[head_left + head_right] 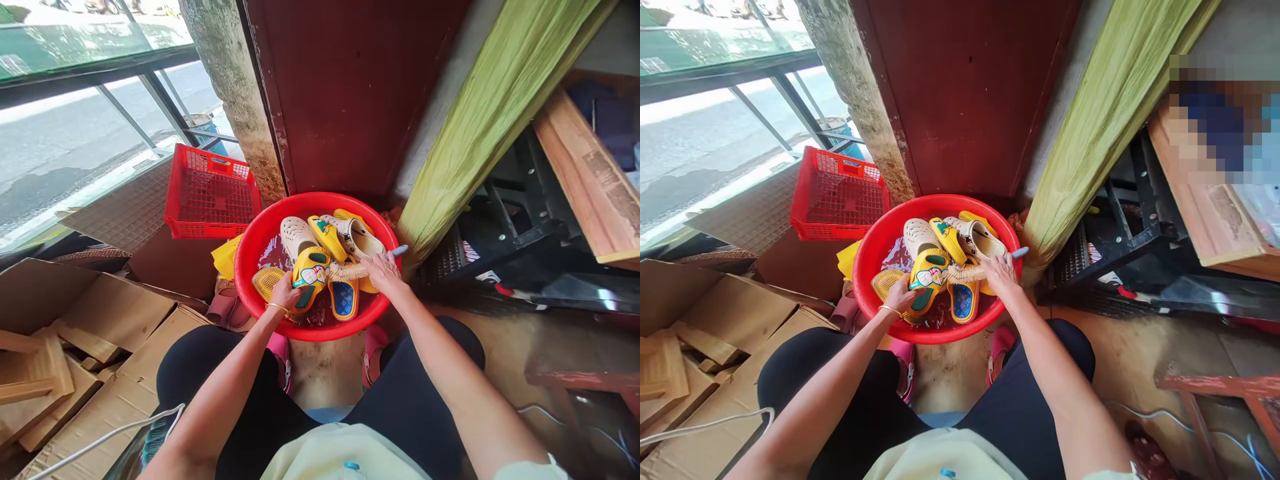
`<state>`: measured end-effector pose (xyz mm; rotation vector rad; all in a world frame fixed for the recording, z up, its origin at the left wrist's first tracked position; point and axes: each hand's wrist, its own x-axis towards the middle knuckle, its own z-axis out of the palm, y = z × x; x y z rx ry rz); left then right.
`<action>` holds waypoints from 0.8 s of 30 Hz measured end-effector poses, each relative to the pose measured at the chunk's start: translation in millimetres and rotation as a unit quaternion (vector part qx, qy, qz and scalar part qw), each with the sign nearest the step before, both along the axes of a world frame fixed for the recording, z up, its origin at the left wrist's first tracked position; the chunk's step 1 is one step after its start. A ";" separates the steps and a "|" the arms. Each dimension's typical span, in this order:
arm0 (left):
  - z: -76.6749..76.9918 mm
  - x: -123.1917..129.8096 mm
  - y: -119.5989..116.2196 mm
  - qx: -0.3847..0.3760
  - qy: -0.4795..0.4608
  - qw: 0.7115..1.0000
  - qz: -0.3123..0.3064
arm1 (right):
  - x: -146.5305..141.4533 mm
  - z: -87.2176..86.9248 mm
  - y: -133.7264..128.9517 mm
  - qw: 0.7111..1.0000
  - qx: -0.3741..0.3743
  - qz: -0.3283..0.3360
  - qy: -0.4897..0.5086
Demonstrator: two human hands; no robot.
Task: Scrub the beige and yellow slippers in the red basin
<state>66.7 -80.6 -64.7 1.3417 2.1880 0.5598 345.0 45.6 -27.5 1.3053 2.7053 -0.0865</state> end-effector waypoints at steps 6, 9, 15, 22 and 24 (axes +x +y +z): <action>3.5 -5.6 18.3 -0.061 0.100 0.991 0.060 | 2.9 18.4 -14.9 1.000 -0.001 0.024 0.015; 0.5 -12.6 19.7 -0.083 0.112 0.987 0.074 | -6.7 31.9 -35.5 0.999 -0.033 0.041 0.010; 0.7 -9.3 17.9 -0.107 0.155 0.980 0.063 | -36.4 43.4 -79.3 0.992 -0.086 0.090 -0.016; 1.5 -5.1 8.0 -0.112 0.157 0.981 0.022 | -51.0 41.1 -100.1 0.992 -0.088 0.075 -0.045; -3.6 -5.1 2.3 -0.102 0.154 0.983 -0.002 | -55.0 34.2 -96.7 0.991 -0.105 0.064 -0.060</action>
